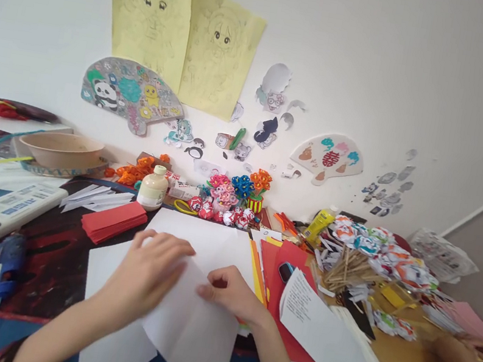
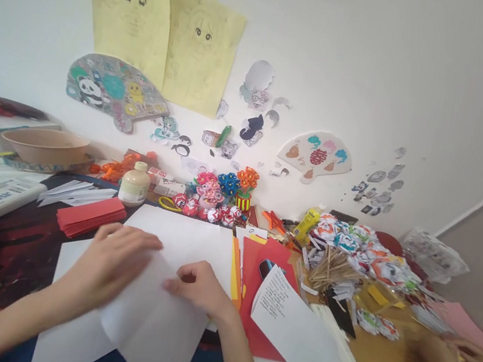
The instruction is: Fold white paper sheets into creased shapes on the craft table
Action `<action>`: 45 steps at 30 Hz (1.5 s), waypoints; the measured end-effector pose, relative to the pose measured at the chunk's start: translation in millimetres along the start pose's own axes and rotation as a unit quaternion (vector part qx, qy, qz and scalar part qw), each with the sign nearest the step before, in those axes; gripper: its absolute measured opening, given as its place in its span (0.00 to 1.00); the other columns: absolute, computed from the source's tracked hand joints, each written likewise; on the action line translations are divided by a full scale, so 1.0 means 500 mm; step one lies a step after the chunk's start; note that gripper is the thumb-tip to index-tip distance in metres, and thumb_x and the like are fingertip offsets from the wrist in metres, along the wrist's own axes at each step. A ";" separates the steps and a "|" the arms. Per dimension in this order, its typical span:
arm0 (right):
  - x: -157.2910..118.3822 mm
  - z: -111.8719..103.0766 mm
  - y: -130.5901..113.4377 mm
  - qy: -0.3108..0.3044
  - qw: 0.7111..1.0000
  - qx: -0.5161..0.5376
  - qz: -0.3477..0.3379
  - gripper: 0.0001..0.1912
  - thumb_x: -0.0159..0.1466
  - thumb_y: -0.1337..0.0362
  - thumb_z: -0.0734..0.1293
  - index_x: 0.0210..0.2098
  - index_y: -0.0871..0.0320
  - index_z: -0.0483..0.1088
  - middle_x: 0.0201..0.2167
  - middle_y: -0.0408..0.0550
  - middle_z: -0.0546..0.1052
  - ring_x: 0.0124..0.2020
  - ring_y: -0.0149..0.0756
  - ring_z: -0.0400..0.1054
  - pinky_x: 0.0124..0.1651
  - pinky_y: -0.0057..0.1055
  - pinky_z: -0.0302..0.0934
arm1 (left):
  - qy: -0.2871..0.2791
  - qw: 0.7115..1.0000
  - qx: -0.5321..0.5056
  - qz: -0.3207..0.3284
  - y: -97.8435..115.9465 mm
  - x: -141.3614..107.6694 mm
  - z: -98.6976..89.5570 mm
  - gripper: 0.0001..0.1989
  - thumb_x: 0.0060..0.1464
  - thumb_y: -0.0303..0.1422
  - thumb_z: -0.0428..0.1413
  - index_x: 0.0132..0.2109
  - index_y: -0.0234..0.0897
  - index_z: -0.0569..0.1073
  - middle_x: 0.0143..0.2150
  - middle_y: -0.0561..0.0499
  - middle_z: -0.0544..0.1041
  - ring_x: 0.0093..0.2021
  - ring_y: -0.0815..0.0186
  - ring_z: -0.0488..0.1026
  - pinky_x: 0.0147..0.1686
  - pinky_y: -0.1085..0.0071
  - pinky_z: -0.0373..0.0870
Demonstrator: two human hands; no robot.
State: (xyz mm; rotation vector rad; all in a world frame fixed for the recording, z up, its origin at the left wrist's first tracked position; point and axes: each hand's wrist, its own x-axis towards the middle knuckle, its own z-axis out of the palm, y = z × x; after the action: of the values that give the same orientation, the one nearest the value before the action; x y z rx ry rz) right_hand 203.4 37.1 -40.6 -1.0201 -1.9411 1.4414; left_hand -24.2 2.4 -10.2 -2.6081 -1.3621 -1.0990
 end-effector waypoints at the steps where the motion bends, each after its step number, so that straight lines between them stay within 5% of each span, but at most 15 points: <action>1: 0.000 0.001 0.000 -0.013 1.000 -0.012 -0.010 0.27 0.53 0.45 0.69 0.17 0.59 0.57 0.19 0.37 0.52 0.22 0.25 0.45 0.22 0.26 0.39 | -0.035 0.999 0.013 0.034 0.012 -0.002 0.008 0.12 0.59 0.33 0.49 0.49 0.45 0.70 0.47 0.50 0.76 0.49 0.57 0.68 0.54 0.56 0.51; 5: 0.000 -0.006 -0.002 -0.016 0.999 -0.042 -0.018 0.28 0.52 0.45 0.70 0.16 0.59 0.55 0.19 0.37 0.49 0.23 0.26 0.42 0.23 0.26 0.38 | -0.078 0.993 0.055 0.066 0.027 -0.006 0.026 0.09 0.57 0.32 0.51 0.44 0.44 0.73 0.40 0.50 0.77 0.46 0.58 0.69 0.59 0.49 0.43; 8: -0.004 -0.017 -0.009 -0.032 0.999 -0.035 -0.008 0.24 0.53 0.47 0.70 0.20 0.60 0.60 0.20 0.37 0.53 0.24 0.27 0.45 0.25 0.26 0.41 | -0.098 0.990 0.086 0.051 0.012 -0.008 0.023 0.11 0.56 0.30 0.52 0.45 0.44 0.72 0.41 0.50 0.78 0.44 0.57 0.71 0.58 0.46 0.46; 11: -0.007 -0.021 -0.017 -0.044 0.998 -0.020 -0.026 0.19 0.56 0.49 0.69 0.26 0.60 0.66 0.23 0.39 0.58 0.25 0.28 0.50 0.27 0.26 0.45 | -0.081 0.984 0.150 0.050 0.006 -0.011 0.023 0.17 0.54 0.26 0.52 0.51 0.43 0.70 0.50 0.45 0.75 0.52 0.48 0.68 0.57 0.41 0.46; 13: -0.007 -0.017 -0.020 -0.036 0.998 -0.031 -0.041 0.17 0.58 0.52 0.68 0.25 0.59 0.64 0.23 0.39 0.57 0.25 0.28 0.49 0.27 0.26 0.45 | -0.044 0.979 0.189 0.058 0.014 -0.013 0.029 0.22 0.53 0.24 0.53 0.55 0.43 0.68 0.60 0.43 0.67 0.61 0.42 0.57 0.58 0.37 0.40; 16: -0.005 -0.008 -0.021 -0.016 0.996 -0.071 -0.053 0.17 0.59 0.55 0.67 0.21 0.58 0.60 0.22 0.38 0.53 0.25 0.28 0.46 0.27 0.26 0.43 | -0.014 0.981 0.177 0.080 0.033 -0.014 0.043 0.22 0.55 0.26 0.52 0.56 0.43 0.67 0.64 0.45 0.62 0.65 0.44 0.51 0.61 0.39 0.33; 20: -0.005 -0.001 -0.022 -0.037 0.996 -0.061 -0.050 0.17 0.60 0.53 0.66 0.24 0.59 0.64 0.21 0.39 0.55 0.25 0.29 0.48 0.27 0.26 0.44 | -0.050 0.994 0.083 0.057 0.042 -0.012 0.050 0.13 0.58 0.31 0.50 0.50 0.43 0.70 0.48 0.48 0.76 0.54 0.56 0.67 0.62 0.48 0.39; 23: -0.007 -0.002 -0.025 -0.035 0.998 -0.041 -0.025 0.16 0.59 0.51 0.67 0.28 0.59 0.70 0.23 0.40 0.63 0.26 0.30 0.55 0.28 0.26 0.49 | -0.081 0.996 0.029 0.009 0.037 -0.009 0.042 0.08 0.58 0.34 0.50 0.43 0.43 0.72 0.39 0.51 0.77 0.43 0.60 0.71 0.57 0.52 0.48; 26: -0.010 -0.002 -0.029 -0.031 0.999 -0.024 -0.015 0.16 0.60 0.51 0.67 0.32 0.59 0.74 0.27 0.43 0.71 0.29 0.32 0.62 0.33 0.28 0.55 | -0.098 0.994 -0.014 -0.042 0.032 -0.006 0.032 0.07 0.58 0.35 0.49 0.39 0.43 0.72 0.35 0.52 0.77 0.38 0.61 0.71 0.49 0.56 0.54; 33: -0.012 0.008 -0.042 -0.027 0.998 -0.038 -0.034 0.12 0.62 0.57 0.64 0.33 0.58 0.75 0.27 0.43 0.72 0.30 0.32 0.62 0.35 0.28 0.56 | -0.149 0.975 -0.105 -0.124 0.028 0.003 0.031 0.08 0.57 0.37 0.50 0.35 0.43 0.73 0.34 0.54 0.77 0.37 0.61 0.71 0.42 0.62 0.53; 45: -0.016 0.018 -0.051 -0.022 0.996 -0.029 -0.076 0.12 0.64 0.59 0.63 0.30 0.60 0.73 0.26 0.41 0.68 0.29 0.29 0.58 0.33 0.26 0.52 | -0.125 0.986 -0.101 -0.051 0.047 -0.001 0.013 0.08 0.59 0.31 0.46 0.36 0.41 0.68 0.33 0.54 0.73 0.36 0.65 0.68 0.51 0.56 0.50</action>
State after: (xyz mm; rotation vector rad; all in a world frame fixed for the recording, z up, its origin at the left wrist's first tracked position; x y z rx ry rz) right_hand 194.4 21.4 -18.9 -0.8508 -2.0556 1.3409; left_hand -3.6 -10.9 -8.4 -2.9385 -1.5184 -0.9970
